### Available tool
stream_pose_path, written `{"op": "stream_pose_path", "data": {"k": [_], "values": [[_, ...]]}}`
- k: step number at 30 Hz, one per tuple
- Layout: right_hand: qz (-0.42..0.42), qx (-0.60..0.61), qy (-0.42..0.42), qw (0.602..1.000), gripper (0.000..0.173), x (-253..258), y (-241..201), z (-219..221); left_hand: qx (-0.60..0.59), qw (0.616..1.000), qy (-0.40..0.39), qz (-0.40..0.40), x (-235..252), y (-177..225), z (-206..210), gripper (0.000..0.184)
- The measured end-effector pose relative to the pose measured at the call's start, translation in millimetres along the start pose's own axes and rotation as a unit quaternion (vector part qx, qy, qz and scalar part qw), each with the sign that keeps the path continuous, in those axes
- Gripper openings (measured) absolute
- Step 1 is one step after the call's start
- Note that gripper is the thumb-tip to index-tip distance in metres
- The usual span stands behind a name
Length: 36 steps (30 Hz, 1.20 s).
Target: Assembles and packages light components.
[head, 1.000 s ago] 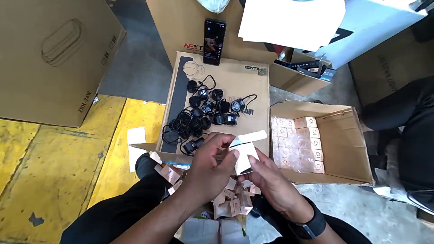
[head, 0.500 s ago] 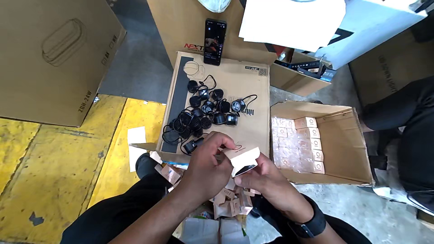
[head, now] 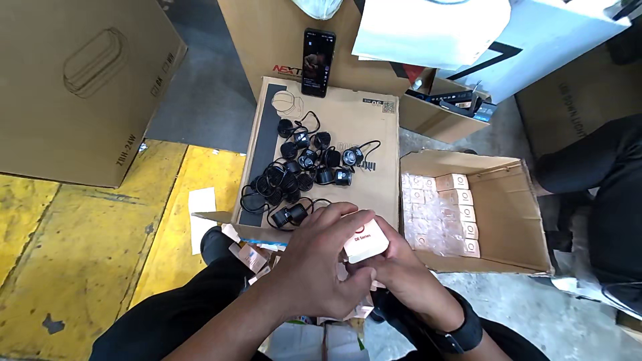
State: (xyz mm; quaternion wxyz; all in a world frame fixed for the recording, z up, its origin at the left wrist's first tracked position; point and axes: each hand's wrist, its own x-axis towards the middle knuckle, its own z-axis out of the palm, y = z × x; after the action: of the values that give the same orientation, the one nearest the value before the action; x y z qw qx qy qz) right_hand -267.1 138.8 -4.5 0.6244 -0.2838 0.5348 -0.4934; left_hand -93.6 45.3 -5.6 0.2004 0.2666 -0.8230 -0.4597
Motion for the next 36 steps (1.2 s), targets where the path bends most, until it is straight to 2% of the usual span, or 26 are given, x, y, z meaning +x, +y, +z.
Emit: {"op": "stream_pose_path", "data": {"k": [3,8,36], "values": [[-0.015,-0.001,-0.017,1.0,0.08,-0.1,1.3,-2.2,0.01,1.0,0.017,-0.002,0.5,-0.7,3.4,0.062],[0.006,-0.023,0.002,1.0,0.074,0.8,-1.5,-0.6,0.033,0.999,0.034,0.002,1.4,-1.9,5.7,0.05],[0.006,-0.043,0.003,0.999,0.07,-0.1,-2.6,-1.4,0.041,0.999,0.033,0.013,1.0,-1.6,2.4,0.05]]}}
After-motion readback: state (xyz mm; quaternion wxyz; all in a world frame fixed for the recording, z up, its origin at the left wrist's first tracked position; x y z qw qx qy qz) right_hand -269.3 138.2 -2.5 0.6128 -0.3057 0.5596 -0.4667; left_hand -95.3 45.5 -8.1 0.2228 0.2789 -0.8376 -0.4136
